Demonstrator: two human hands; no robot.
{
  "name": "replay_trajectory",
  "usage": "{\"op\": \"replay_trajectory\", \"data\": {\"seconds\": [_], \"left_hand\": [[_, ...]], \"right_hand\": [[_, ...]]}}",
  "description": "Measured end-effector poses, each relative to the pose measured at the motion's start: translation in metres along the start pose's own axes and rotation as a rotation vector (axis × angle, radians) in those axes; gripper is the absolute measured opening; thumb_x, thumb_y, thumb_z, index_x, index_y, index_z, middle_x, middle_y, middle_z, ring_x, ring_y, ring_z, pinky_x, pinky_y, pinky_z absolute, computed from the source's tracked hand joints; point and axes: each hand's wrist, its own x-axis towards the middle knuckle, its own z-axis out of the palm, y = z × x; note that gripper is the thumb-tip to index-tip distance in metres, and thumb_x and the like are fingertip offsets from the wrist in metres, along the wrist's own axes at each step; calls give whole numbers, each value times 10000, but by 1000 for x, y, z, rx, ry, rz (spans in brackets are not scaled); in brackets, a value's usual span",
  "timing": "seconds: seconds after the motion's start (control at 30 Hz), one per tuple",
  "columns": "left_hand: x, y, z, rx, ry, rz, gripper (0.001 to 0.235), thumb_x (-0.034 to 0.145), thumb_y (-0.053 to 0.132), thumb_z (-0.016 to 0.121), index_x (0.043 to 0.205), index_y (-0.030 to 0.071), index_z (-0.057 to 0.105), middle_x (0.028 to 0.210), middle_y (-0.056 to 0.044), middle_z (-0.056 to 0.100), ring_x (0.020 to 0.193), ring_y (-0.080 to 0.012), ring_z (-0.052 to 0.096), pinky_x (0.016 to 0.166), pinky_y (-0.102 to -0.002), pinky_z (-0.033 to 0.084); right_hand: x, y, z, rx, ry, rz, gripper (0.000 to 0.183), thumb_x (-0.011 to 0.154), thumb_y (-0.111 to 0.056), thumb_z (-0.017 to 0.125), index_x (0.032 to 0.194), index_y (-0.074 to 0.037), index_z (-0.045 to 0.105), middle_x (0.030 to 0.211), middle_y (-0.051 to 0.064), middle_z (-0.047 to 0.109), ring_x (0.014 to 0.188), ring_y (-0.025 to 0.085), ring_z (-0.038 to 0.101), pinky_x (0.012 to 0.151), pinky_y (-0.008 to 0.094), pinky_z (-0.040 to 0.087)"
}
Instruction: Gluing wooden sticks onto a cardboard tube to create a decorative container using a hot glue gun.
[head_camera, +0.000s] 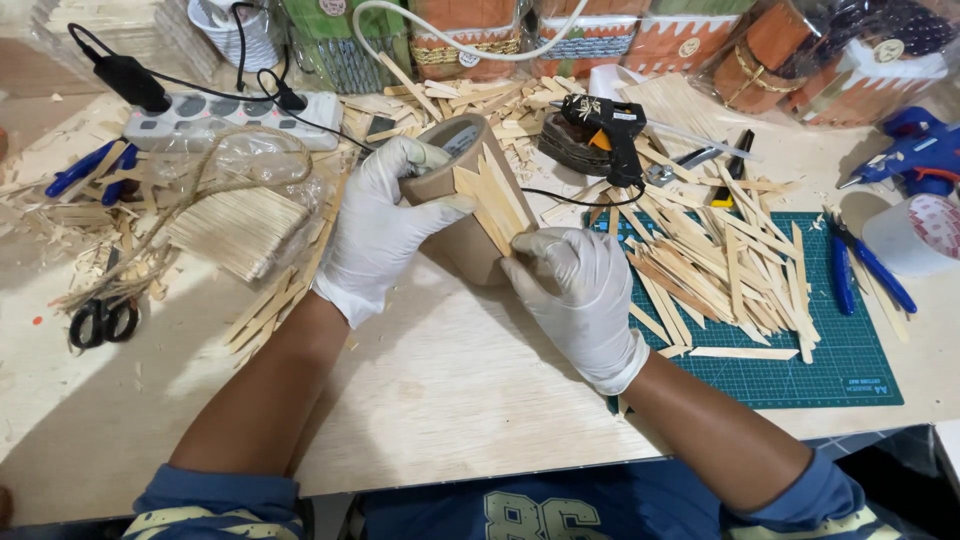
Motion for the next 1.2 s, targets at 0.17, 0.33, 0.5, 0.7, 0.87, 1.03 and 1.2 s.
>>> {"op": "replay_trajectory", "data": {"seconds": [0.17, 0.33, 0.5, 0.7, 0.87, 1.03, 1.2], "left_hand": [[2, 3, 4, 24, 22, 2, 458, 696, 135, 976, 1045, 51, 691, 916, -50, 660, 947, -126, 608, 946, -334, 518], [2, 0, 3, 97, 7, 9, 453, 687, 168, 990, 1039, 88, 715, 926, -61, 682, 949, -159, 659, 946, -327, 523], [7, -3, -3, 126, -41, -34, 476, 745, 136, 938, 1158, 97, 705, 1070, -100, 713, 1062, -204, 658, 999, -381, 505], [8, 18, -17, 293, -168, -23, 469, 782, 175, 868, 1214, 107, 701, 1172, -142, 709, 1186, -307, 657, 1062, -449, 460], [11, 19, -20, 342, -187, 78, 423, 754, 139, 859, 1150, 109, 715, 1055, -124, 694, 1087, -309, 670, 1000, -432, 480], [5, 10, -12, 345, -108, 38, 404, 761, 197, 868, 1132, 123, 724, 1079, -135, 693, 1085, -309, 664, 1006, -427, 466], [5, 1, -14, 429, -89, 99, 407, 736, 194, 887, 1115, 116, 758, 991, -148, 704, 1051, -349, 672, 1016, -418, 451]], "right_hand": [[-7, 17, 15, -105, 90, -98, 206, 817, -134, 888, 948, -187, 738, 843, 11, 678, 694, 237, 670, 640, 354, 510], [3, 11, 1, 332, -76, 344, 106, 865, 1, 783, 882, -102, 766, 782, 74, 716, 704, 274, 692, 682, 352, 522], [-1, 30, 16, 557, -81, 699, 94, 865, -7, 742, 925, -77, 759, 810, 74, 696, 799, 137, 624, 789, 326, 509], [5, 17, 15, 599, -153, 831, 155, 850, -39, 776, 990, -105, 785, 828, 58, 727, 819, 114, 620, 831, 310, 522], [6, 12, 11, 648, -184, 861, 195, 830, -55, 807, 1007, -134, 794, 827, 15, 730, 830, 78, 601, 855, 295, 523], [11, 3, 5, 661, -240, 883, 181, 807, -78, 850, 957, -175, 819, 779, 4, 722, 801, 66, 604, 862, 284, 528], [9, -2, 1, 686, -230, 846, 160, 773, -53, 874, 906, -122, 820, 774, 23, 711, 783, 56, 571, 814, 259, 532]]}}
